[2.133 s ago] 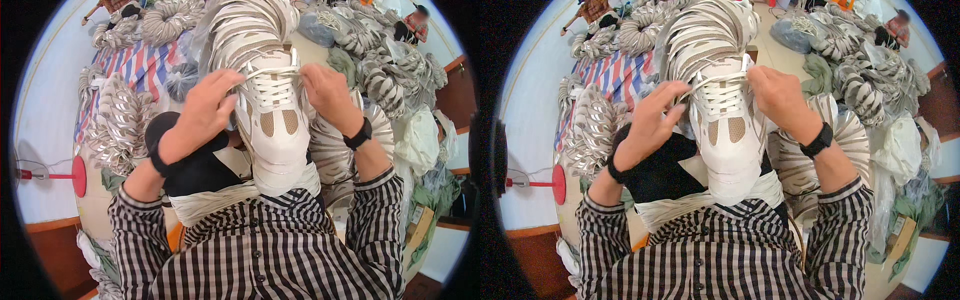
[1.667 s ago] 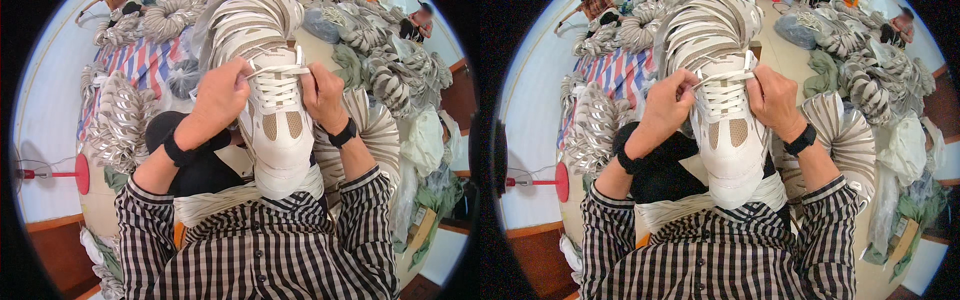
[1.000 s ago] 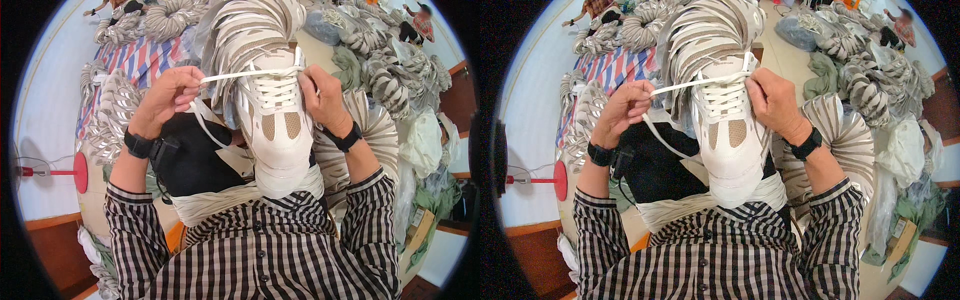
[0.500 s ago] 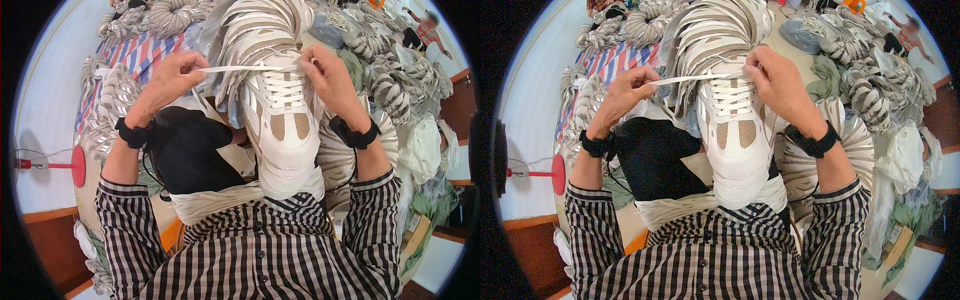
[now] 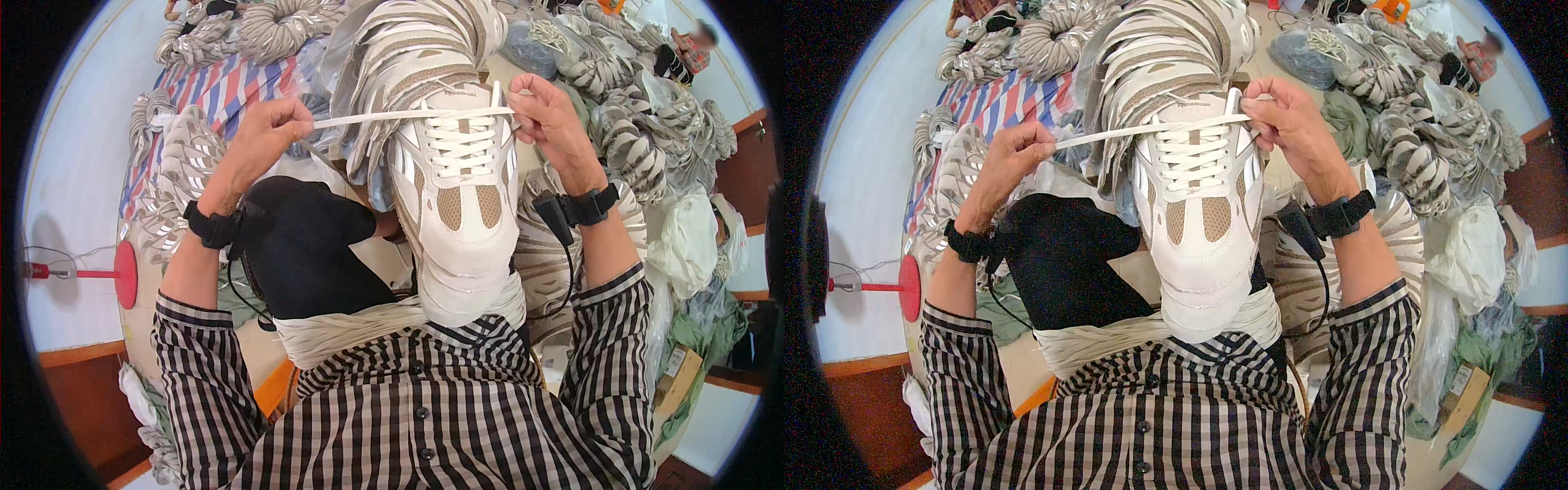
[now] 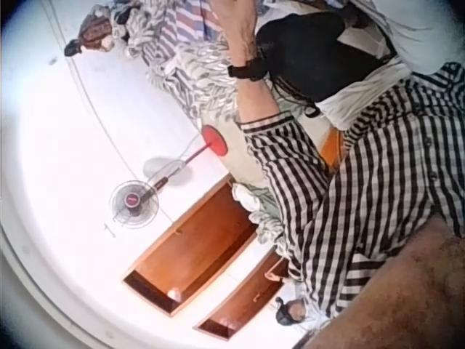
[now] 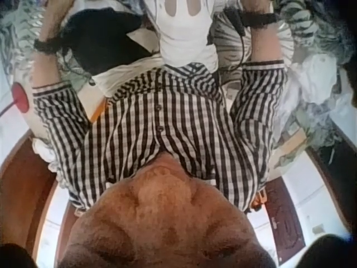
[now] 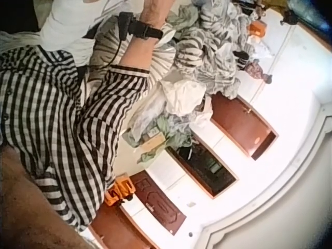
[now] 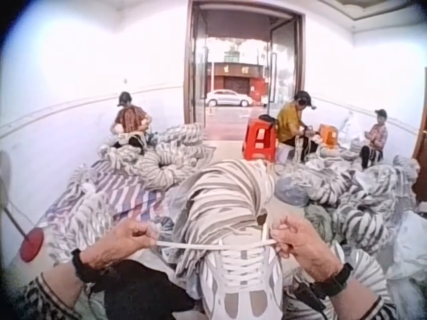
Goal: The person is threading laces through the eyelets of a shoe upper.
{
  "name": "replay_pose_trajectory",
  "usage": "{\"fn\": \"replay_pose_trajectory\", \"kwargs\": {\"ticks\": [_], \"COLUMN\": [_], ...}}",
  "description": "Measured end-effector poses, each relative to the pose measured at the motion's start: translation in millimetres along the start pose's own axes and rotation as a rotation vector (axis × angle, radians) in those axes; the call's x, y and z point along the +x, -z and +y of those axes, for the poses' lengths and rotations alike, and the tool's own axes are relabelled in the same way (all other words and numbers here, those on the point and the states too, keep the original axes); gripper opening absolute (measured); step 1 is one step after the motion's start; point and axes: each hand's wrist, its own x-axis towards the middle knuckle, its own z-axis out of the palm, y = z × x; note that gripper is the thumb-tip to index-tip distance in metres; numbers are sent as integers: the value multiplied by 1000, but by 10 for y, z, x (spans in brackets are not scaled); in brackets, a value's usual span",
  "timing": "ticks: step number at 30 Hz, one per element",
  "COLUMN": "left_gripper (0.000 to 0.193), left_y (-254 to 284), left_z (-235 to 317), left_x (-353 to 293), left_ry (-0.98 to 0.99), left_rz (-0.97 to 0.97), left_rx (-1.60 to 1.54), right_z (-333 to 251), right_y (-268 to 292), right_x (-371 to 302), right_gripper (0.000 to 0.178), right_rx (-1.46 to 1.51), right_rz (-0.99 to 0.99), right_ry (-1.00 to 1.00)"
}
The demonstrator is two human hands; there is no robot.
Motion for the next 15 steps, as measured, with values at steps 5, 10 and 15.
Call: {"fn": "replay_pose_trajectory", "kwargs": {"ticks": [5, 10, 15], "left_gripper": [12, 12, 16], "left_y": [39, 106, 127], "left_z": [38, 130, 38], "left_x": [-22, -167, -229], "left_ry": [-23, -130, -353], "left_rz": [-18, -2, 180], "left_rx": [-55, 265, 527], "right_z": [-83, -227, -187], "right_y": [16, -49, 310], "right_x": [-28, -212, -276], "right_gripper": [14, 15, 10], "right_rx": [-43, -931, -1343], "right_rz": [24, -8, 271], "right_ry": [-22, 192, 645]}}
